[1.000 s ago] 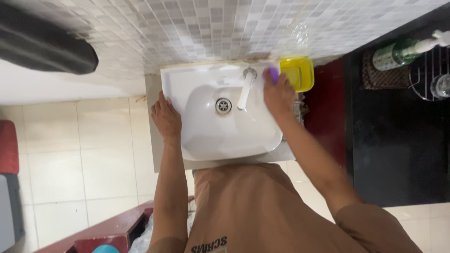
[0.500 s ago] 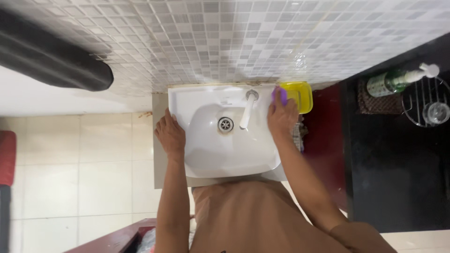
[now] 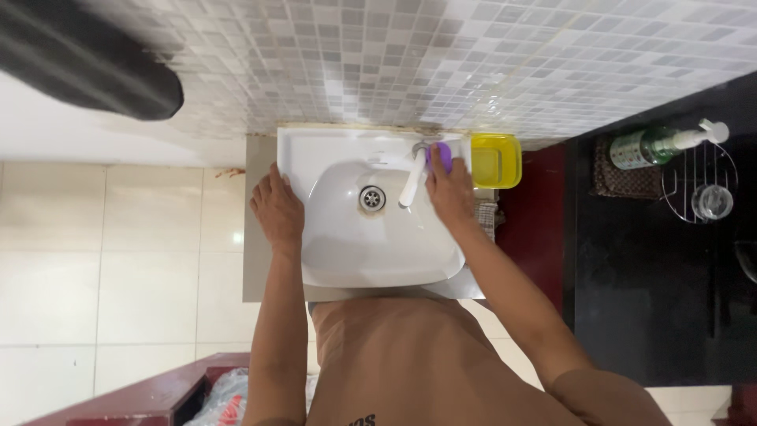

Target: The person scrubs the interior surfaces, edges, and faucet of a small white sink using a purple sponge held in their right hand.

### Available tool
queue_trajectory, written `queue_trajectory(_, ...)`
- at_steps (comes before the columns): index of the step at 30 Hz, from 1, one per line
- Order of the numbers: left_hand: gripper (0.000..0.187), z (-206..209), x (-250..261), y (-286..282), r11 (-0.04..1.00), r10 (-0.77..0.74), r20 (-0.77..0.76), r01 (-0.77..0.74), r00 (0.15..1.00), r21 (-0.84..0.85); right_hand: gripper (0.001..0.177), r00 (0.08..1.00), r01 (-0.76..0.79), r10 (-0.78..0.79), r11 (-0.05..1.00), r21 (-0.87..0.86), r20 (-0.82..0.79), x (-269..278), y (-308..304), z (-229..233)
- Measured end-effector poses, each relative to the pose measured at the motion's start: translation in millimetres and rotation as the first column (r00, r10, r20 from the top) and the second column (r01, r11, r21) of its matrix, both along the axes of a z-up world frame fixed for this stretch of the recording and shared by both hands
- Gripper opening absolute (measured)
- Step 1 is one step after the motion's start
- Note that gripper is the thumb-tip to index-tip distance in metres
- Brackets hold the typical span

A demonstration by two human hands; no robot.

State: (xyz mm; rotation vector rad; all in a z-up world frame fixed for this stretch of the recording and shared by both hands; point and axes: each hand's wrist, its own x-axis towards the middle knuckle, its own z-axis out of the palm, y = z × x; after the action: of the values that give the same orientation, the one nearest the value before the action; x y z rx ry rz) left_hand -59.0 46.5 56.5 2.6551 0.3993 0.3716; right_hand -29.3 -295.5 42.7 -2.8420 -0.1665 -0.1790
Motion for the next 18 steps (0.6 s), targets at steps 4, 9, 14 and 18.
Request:
queue_trajectory(4, 0.037, -0.1, -5.9, 1.8, 0.997, -0.007, 0.010, 0.006, 1.000, 0.074, 0.063, 0.996, 0.081, -0.074, 0.977, -0.199, 0.039, 17.0, -18.5, 4.0)
queue_trajectory(9, 0.036, 0.9, 0.0, -0.4, 0.998, -0.001, -0.005, 0.001, 1.000, 0.060, 0.058, 0.998, 0.014, -0.009, 0.997, -0.075, 0.057, -1.9, 0.7, -0.2)
queue_trajectory(14, 0.038, 0.2, -1.6, -1.0, 0.999, -0.009, 0.002, 0.009, 1.000, 0.054, 0.057, 0.976, 0.164, -0.125, 0.961, -0.221, 0.180, 11.9, -11.9, 2.3)
queue_trajectory(18, 0.038, -3.2, 1.0, -0.3, 0.999, 0.001, 0.013, -0.002, 1.000, 0.052, 0.061, 0.989, 0.050, -0.019, 0.974, -0.220, 0.143, -16.5, 6.7, 1.8)
